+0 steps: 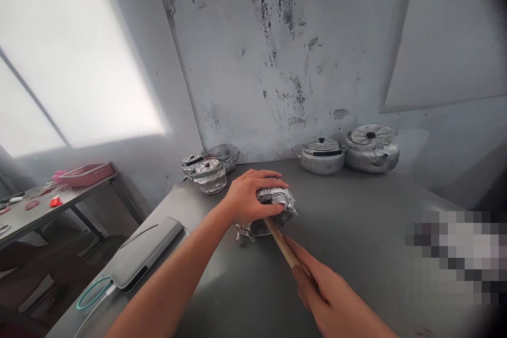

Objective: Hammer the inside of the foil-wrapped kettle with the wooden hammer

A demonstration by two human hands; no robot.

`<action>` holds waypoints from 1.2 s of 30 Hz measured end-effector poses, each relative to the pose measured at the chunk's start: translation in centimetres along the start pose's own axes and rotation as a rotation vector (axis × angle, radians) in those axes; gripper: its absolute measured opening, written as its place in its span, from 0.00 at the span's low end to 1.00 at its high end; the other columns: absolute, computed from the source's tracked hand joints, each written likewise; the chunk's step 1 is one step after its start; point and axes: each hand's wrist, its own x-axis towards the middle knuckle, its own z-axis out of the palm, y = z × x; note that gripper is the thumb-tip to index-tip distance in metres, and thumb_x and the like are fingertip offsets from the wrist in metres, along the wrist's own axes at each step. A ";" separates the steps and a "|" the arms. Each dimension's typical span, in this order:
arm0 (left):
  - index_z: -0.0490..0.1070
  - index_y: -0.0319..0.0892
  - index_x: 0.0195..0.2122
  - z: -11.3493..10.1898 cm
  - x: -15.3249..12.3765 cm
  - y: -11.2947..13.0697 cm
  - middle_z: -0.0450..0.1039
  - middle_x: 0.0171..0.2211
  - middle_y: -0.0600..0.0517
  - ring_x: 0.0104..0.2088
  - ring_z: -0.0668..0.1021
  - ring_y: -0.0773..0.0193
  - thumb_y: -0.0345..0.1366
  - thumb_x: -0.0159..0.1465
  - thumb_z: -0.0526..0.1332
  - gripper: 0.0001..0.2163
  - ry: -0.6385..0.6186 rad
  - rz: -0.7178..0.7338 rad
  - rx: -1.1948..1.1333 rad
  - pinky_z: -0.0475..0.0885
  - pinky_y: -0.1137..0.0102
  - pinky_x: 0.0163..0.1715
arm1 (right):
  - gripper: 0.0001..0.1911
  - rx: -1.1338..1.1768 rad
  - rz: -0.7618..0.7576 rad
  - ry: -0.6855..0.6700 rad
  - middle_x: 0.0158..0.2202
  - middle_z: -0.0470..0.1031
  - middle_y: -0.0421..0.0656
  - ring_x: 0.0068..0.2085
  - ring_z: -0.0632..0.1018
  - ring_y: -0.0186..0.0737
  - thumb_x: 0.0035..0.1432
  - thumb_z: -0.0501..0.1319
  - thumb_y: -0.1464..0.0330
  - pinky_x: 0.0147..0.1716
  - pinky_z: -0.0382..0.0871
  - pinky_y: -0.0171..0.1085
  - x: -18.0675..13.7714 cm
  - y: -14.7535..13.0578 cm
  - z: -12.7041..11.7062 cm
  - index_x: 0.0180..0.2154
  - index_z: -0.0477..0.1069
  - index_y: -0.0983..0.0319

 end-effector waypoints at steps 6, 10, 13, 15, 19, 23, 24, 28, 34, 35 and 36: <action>0.78 0.59 0.54 0.1 0.0 -0.2 0.71 0.63 0.59 0.60 0.73 0.49 0.44 0.61 0.69 0.19 -0.003 -0.001 0.001 0.66 0.58 0.62 | 0.29 -0.010 0.008 -0.045 0.27 0.78 0.41 0.28 0.80 0.43 0.70 0.47 0.59 0.32 0.78 0.39 0.0 0.3 -0.1 0.68 0.64 0.55; 0.78 0.58 0.54 0.0 0.0 -0.2 0.71 0.62 0.59 0.60 0.73 0.50 0.44 0.61 0.69 0.19 0.002 -0.002 -0.004 0.66 0.58 0.63 | 0.30 0.018 0.015 -0.033 0.31 0.81 0.43 0.32 0.82 0.44 0.70 0.47 0.58 0.36 0.79 0.39 -0.1 0.1 -0.1 0.68 0.64 0.55; 0.78 0.59 0.54 0.0 0.0 -0.2 0.71 0.62 0.59 0.60 0.73 0.50 0.43 0.61 0.69 0.19 0.003 -0.006 -0.007 0.65 0.58 0.63 | 0.30 0.026 0.033 -0.008 0.32 0.81 0.43 0.32 0.83 0.43 0.70 0.47 0.58 0.37 0.80 0.39 -0.1 -0.1 -0.2 0.69 0.63 0.55; 0.78 0.59 0.54 -0.1 0.0 -0.2 0.71 0.62 0.60 0.61 0.73 0.51 0.44 0.61 0.69 0.19 -0.001 -0.008 -0.016 0.65 0.58 0.63 | 0.30 0.011 0.041 -0.034 0.31 0.81 0.43 0.31 0.82 0.44 0.70 0.48 0.59 0.35 0.79 0.38 -0.1 -0.2 -0.3 0.69 0.63 0.55; 0.78 0.59 0.54 -0.1 0.0 -0.3 0.71 0.63 0.59 0.61 0.72 0.50 0.44 0.61 0.68 0.19 0.000 -0.017 -0.022 0.65 0.58 0.63 | 0.29 0.018 0.024 -0.053 0.36 0.83 0.43 0.34 0.83 0.43 0.69 0.47 0.62 0.36 0.80 0.37 0.2 -0.2 -0.4 0.69 0.62 0.54; 0.78 0.59 0.54 -0.1 0.0 -0.4 0.71 0.62 0.59 0.61 0.73 0.51 0.45 0.61 0.68 0.18 0.004 -0.011 -0.018 0.66 0.59 0.63 | 0.30 0.011 0.011 -0.099 0.33 0.82 0.43 0.32 0.83 0.43 0.68 0.48 0.62 0.35 0.80 0.37 0.8 0.5 -0.3 0.69 0.62 0.55; 0.78 0.59 0.54 0.0 0.0 -0.5 0.71 0.62 0.60 0.61 0.73 0.51 0.45 0.61 0.68 0.18 0.006 -0.011 -0.020 0.65 0.59 0.63 | 0.30 0.006 0.014 -0.113 0.29 0.81 0.43 0.30 0.82 0.44 0.68 0.48 0.61 0.33 0.79 0.38 0.8 0.6 -0.2 0.69 0.62 0.56; 0.78 0.59 0.54 0.0 0.0 -0.5 0.71 0.62 0.59 0.61 0.73 0.51 0.44 0.61 0.69 0.18 0.010 -0.022 -0.033 0.65 0.60 0.64 | 0.30 0.027 0.015 -0.069 0.28 0.80 0.43 0.31 0.83 0.45 0.69 0.47 0.59 0.34 0.80 0.38 0.3 0.4 -0.1 0.68 0.64 0.56; 0.79 0.59 0.53 -0.1 0.0 -0.7 0.72 0.62 0.59 0.61 0.73 0.51 0.43 0.61 0.69 0.18 0.021 -0.027 -0.059 0.64 0.59 0.64 | 0.29 0.045 0.006 -0.147 0.34 0.83 0.44 0.33 0.83 0.44 0.69 0.48 0.60 0.40 0.80 0.39 0.5 -0.2 -0.5 0.67 0.66 0.56; 0.79 0.59 0.53 -0.1 0.0 -0.7 0.72 0.61 0.59 0.61 0.73 0.51 0.43 0.61 0.69 0.18 0.022 -0.026 -0.063 0.64 0.59 0.65 | 0.28 0.042 0.008 -0.164 0.37 0.83 0.45 0.35 0.83 0.44 0.70 0.47 0.59 0.42 0.80 0.39 0.7 -0.1 -0.6 0.67 0.66 0.56; 0.79 0.58 0.53 -0.1 0.0 -0.8 0.72 0.61 0.59 0.61 0.73 0.51 0.43 0.61 0.69 0.18 0.022 -0.026 -0.066 0.64 0.59 0.65 | 0.28 0.051 0.005 -0.175 0.41 0.83 0.46 0.37 0.83 0.43 0.70 0.47 0.59 0.44 0.79 0.39 0.8 0.0 -0.6 0.67 0.65 0.56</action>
